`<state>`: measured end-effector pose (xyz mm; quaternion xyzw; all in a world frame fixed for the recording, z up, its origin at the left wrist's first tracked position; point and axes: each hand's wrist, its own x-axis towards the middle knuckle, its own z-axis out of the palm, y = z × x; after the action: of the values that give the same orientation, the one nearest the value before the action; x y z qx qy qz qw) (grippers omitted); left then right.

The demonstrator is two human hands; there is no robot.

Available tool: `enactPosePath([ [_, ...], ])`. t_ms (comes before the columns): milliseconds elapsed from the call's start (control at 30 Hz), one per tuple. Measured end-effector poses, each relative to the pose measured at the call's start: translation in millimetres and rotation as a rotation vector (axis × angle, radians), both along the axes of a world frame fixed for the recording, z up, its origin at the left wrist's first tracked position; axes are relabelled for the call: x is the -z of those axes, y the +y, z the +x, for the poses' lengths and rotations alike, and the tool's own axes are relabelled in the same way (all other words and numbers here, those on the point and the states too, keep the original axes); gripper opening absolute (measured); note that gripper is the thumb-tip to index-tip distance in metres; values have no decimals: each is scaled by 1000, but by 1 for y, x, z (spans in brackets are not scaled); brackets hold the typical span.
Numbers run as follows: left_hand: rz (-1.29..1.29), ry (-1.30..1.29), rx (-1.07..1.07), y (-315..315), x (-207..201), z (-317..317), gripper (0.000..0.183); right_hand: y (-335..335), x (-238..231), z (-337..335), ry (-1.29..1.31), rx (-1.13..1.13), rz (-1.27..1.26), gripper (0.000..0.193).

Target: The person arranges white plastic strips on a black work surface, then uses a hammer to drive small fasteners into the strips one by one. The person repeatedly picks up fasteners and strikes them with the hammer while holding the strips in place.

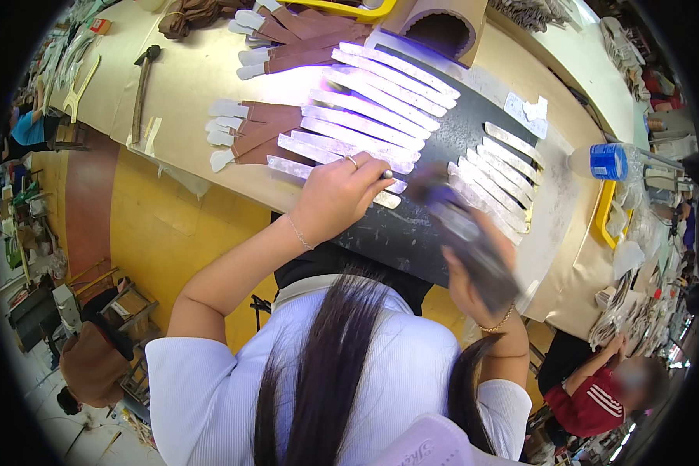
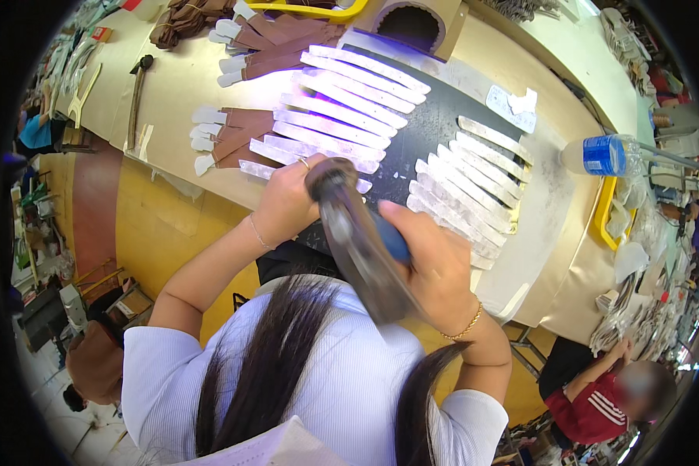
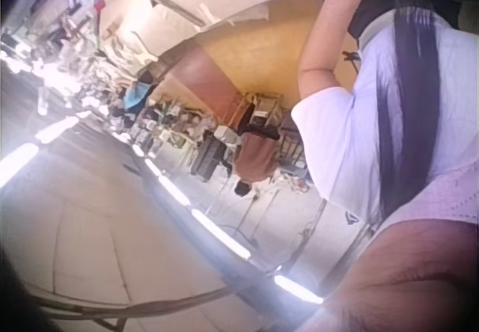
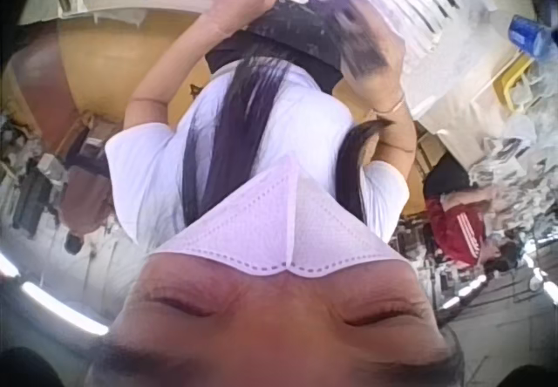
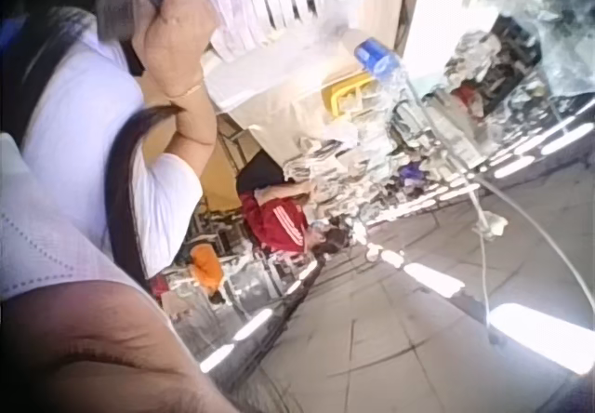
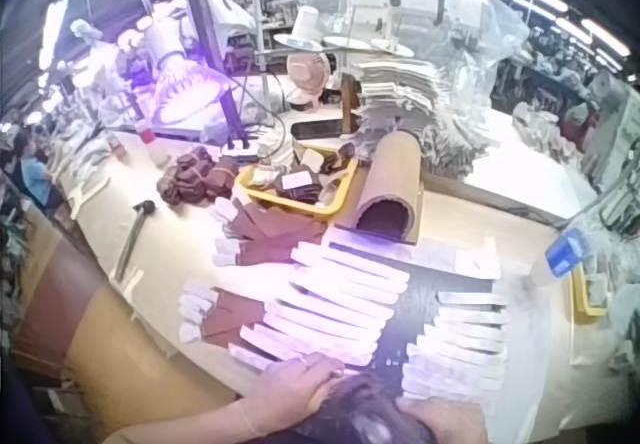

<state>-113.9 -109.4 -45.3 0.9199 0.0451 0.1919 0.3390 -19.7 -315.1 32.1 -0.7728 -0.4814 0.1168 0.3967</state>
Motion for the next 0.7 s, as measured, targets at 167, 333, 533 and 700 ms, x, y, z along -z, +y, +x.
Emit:
enactPosePath([
  [167,14,92,-2,0,2,-6,27,2,-12,0,62,-10,-229,33],
  [333,-145,187,-182,2,7,-2,26,-4,3,-11,294,235,-102,31],
  [533,-448,162,-187,14,2,-2,20,-14,29,-20,467,368,33,37],
  [700,-518,289,-161,5,2,-12,23,-18,33,-20,523,395,66,38],
])
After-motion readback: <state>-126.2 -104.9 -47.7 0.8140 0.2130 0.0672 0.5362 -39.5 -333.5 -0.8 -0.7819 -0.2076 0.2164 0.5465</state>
